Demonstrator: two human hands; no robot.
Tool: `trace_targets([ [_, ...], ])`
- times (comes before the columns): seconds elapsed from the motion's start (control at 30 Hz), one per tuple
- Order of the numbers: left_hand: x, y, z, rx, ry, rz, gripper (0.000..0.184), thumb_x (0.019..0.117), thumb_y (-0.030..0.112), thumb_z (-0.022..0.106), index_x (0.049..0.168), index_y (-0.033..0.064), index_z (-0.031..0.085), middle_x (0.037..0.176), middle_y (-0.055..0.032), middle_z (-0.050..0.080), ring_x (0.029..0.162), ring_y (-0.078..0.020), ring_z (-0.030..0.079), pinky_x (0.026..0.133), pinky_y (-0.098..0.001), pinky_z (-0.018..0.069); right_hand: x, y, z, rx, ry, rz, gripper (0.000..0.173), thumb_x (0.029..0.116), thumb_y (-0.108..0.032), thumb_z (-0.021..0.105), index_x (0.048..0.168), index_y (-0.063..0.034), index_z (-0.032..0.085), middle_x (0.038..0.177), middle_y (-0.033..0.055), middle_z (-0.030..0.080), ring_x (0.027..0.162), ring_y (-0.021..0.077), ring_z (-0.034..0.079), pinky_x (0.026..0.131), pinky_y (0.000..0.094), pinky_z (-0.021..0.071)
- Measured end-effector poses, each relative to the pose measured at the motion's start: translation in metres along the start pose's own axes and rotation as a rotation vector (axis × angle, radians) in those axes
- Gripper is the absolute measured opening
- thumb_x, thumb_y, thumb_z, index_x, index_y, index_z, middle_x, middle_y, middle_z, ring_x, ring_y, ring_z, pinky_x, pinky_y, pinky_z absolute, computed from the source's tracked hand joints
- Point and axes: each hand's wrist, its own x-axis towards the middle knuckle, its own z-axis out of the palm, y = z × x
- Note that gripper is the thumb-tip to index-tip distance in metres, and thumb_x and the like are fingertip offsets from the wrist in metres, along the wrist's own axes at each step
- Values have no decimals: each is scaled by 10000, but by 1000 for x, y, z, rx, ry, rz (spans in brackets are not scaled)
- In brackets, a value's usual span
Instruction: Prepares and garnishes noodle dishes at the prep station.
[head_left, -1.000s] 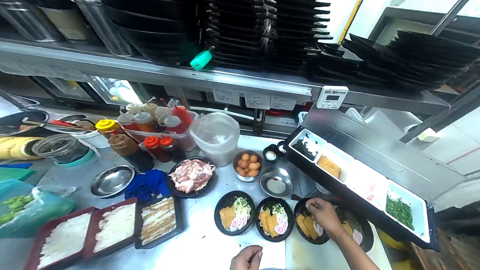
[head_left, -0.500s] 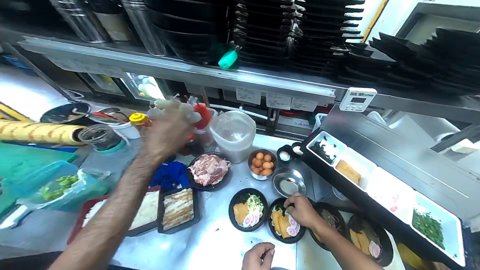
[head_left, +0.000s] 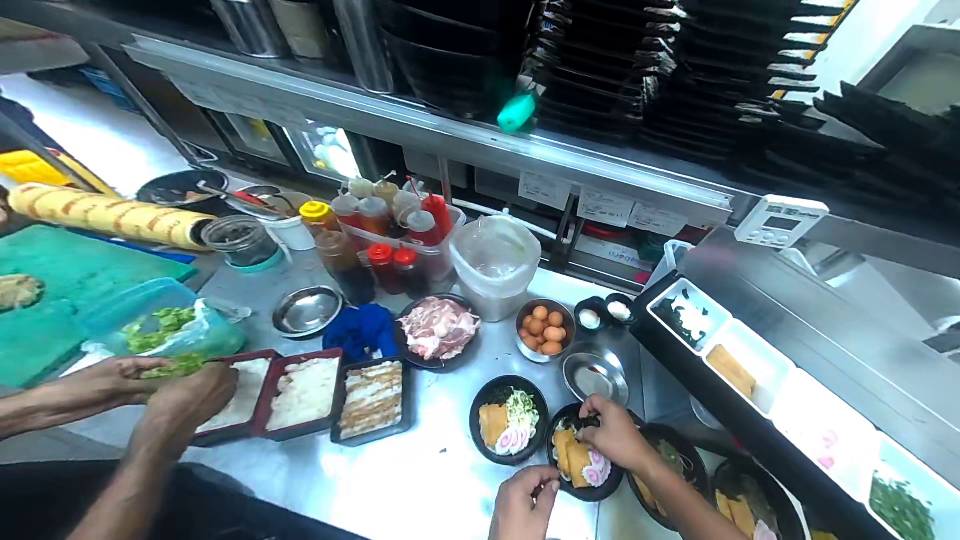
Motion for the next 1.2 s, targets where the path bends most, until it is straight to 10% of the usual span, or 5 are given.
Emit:
trace_targets([
  [0.2, 66, 25, 12, -76, -37, -30, 568, 975, 270, 682, 1502, 150, 507, 1414, -38, 605, 1118, -134, 688, 979, -361, 600, -13, -5, -6, 674, -58, 94, 279, 919, -62, 694, 1197, -63, 673, 1053, 156, 743, 770, 294, 736, 591, 411, 621],
  [0.5, 96, 31, 38, -65, -40, -85, 189, 900, 191, 759, 1088, 180, 767, 1059, 50, 750, 928, -62, 723, 883, -299, 627, -27, 16, -6, 750, -31, 102, 256, 867, -1, 693, 1122, -26, 680, 1030, 175, 729, 820, 311, 738, 688, 465, 651],
  [0.77, 107, 28, 45, -215, -83, -118, 343, 881, 175, 778, 1210, 118, 701, 1106, 1, 750, 967, -115, 734, 872, -336, 638, -29, 22, -5, 570, 57, 69, 454, 806, -79, 832, 1219, -92, 644, 1034, 96, 745, 748, 239, 738, 637, 400, 652],
  [1.07, 120, 27, 34, -112, -70, -124, 129, 892, 154, 677, 1008, 159, 734, 885, 23, 737, 775, -113, 707, 727, -347, 617, -28, 19, -9, 490, 103, -28, 250, 853, -40, 744, 1083, -121, 690, 1038, 50, 744, 776, 222, 746, 668, 415, 669],
  [1.2, 119, 23, 32, -124, -131, -61, 294, 892, 167, 731, 1185, 183, 742, 1144, 17, 706, 966, -104, 702, 879, -320, 620, -30, 18, -8, 559, 60, -45, 331, 887, -1, 666, 1200, -107, 648, 1105, 67, 747, 799, 236, 750, 654, 415, 661],
])
